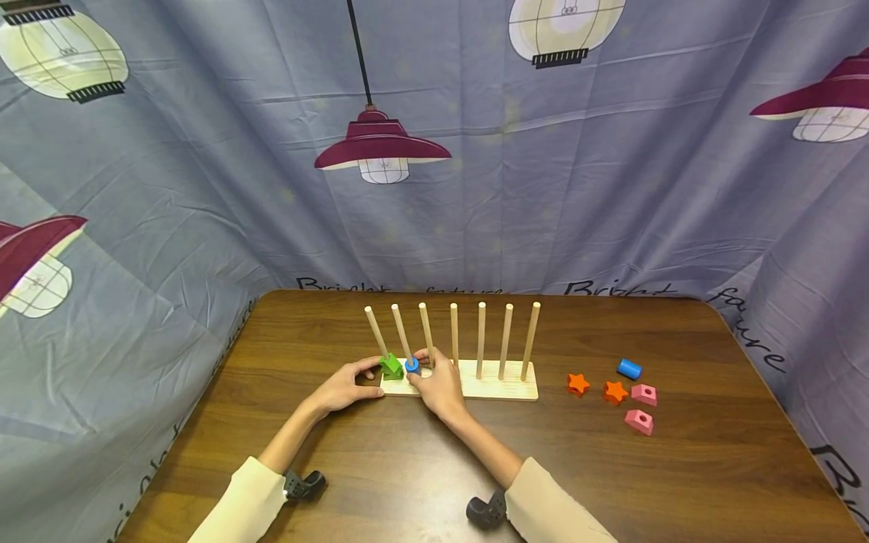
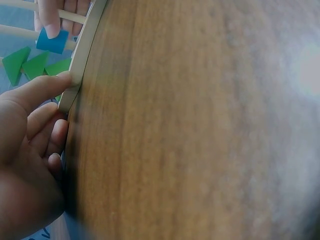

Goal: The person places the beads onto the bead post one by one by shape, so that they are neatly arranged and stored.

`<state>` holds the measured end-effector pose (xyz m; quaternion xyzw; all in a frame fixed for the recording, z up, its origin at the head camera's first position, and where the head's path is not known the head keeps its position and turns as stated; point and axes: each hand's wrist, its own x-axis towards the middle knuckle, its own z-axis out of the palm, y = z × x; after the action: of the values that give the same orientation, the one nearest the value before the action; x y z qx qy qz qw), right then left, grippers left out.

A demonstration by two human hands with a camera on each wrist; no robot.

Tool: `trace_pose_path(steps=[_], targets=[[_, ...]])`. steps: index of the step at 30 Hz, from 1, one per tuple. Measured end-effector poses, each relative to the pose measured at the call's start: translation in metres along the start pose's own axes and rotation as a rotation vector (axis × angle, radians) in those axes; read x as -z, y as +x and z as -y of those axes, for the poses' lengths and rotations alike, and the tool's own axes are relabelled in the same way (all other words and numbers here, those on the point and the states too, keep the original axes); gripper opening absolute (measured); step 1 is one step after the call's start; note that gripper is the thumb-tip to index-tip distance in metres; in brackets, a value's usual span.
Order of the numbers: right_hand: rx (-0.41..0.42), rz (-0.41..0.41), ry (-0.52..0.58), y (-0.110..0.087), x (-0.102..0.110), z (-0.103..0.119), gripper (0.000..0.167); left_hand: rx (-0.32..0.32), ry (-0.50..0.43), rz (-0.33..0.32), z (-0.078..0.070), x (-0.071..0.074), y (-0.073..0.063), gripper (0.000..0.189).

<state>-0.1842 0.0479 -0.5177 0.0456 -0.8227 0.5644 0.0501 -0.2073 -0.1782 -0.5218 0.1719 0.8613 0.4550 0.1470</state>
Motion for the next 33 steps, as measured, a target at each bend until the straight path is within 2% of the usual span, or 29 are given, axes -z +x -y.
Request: trace_pose_path(steps=[9, 14, 17, 21, 25, 28, 33], targets=[[-0.007, -0.001, -0.010, 0.002, 0.000, -0.001, 0.030, -0.010, -0.009, 0.007, 0.000, 0.001, 0.001, 0.068], [0.004, 0.010, 0.005, -0.002, 0.006, 0.001, 0.041, -0.006, -0.017, 0.012, 0.000, 0.001, 0.002, 0.068], [0.010, 0.053, -0.031, -0.009, 0.015, 0.002, 0.049, 0.002, -0.011, 0.010, 0.001, 0.000, 0.001, 0.069], [0.018, 0.121, -0.097, -0.021, 0.036, 0.007, 0.053, 0.005, -0.011, 0.009, 0.001, 0.000, 0.001, 0.069], [0.057, 0.141, -0.081, -0.029, 0.063, 0.008, 0.036, -0.005, -0.006, 0.007, 0.002, 0.000, 0.001, 0.069], [0.098, 0.101, -0.075, -0.034, 0.089, 0.005, 0.022, -0.003, -0.006, 0.007, 0.002, 0.000, 0.001, 0.069], [0.163, -0.020, -0.170, -0.042, 0.141, -0.004, 0.015, -0.003, -0.016, 0.010, 0.001, 0.000, 0.000, 0.069]])
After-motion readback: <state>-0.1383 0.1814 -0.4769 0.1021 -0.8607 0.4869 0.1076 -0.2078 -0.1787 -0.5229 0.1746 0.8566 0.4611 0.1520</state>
